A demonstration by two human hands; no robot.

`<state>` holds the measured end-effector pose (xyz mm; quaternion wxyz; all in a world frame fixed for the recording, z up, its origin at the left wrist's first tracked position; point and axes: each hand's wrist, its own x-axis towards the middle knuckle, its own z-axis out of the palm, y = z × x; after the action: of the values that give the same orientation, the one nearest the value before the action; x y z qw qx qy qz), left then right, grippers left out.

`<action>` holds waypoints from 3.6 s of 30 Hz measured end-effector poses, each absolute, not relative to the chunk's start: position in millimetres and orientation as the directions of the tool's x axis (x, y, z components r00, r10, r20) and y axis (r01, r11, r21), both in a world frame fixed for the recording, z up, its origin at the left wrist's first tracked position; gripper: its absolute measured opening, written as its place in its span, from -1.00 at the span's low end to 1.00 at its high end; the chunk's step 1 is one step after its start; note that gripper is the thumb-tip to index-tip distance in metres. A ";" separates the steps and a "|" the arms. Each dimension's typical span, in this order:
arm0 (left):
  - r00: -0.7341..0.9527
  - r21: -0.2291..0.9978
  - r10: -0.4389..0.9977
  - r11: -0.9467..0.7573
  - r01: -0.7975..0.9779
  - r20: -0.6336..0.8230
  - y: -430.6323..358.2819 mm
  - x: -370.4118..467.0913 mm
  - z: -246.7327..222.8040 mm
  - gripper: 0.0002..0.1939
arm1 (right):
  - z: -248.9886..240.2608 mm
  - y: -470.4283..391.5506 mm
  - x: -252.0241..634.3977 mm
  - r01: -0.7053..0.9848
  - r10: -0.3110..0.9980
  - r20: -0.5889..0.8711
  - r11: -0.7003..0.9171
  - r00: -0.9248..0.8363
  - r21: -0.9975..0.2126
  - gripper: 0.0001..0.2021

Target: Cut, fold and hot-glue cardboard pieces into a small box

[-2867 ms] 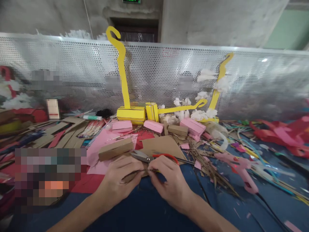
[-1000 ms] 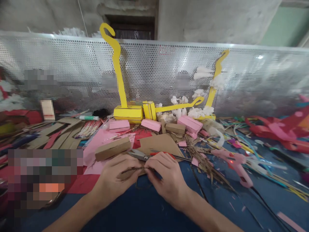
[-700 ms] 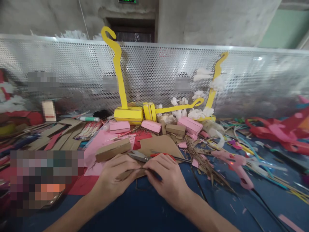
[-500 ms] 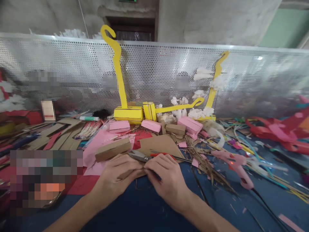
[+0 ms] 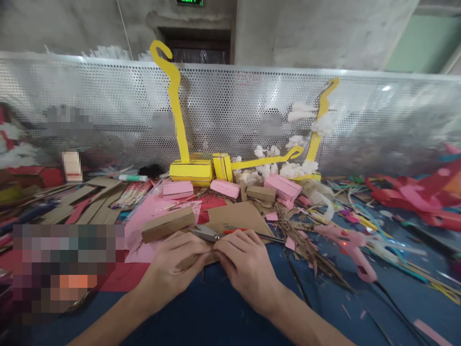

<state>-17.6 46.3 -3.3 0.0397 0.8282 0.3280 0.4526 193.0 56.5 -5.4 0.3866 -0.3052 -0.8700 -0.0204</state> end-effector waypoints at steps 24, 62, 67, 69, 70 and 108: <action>0.685 -0.139 0.459 -0.766 0.628 0.565 57.5 -28.6 2.1 -0.75 | -11.3 65.2 194.7 0.604 0.588 0.538 0.778 -0.604 -0.172 -0.83; 0.243 0.937 0.933 -0.308 0.167 0.264 65.9 -33.6 1.3 -0.74 | -6.8 72.9 206.5 -0.086 0.866 0.233 0.217 -0.443 -0.972 -0.74; 0.201 0.956 0.943 -0.283 0.075 0.264 68.5 -33.8 1.6 -0.78 | -7.7 72.7 206.9 -0.125 0.882 0.210 0.173 -0.423 -0.977 -0.74; 0.182 0.950 0.948 -0.285 0.125 0.260 68.0 -34.7 2.2 -0.80 | -6.5 72.1 206.8 -0.103 0.884 0.218 0.192 -0.413 -0.976 -0.73; 0.182 0.946 0.950 -0.284 0.156 0.255 67.4 -35.2 2.5 -0.82 | -5.9 71.7 206.5 -0.079 0.883 0.224 0.210 -0.412 -0.974 -0.72; 0.228 0.793 0.972 0.185 -0.580 -0.060 63.7 -30.9 4.6 -0.65 | 1.7 78.8 224.5 0.636 0.887 0.431 0.431 -0.167 -0.640 -0.60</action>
<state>-30.9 63.7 4.6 0.7103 0.3305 0.2963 0.5463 224.5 78.8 1.7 0.3964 -0.5094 -0.7472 0.1583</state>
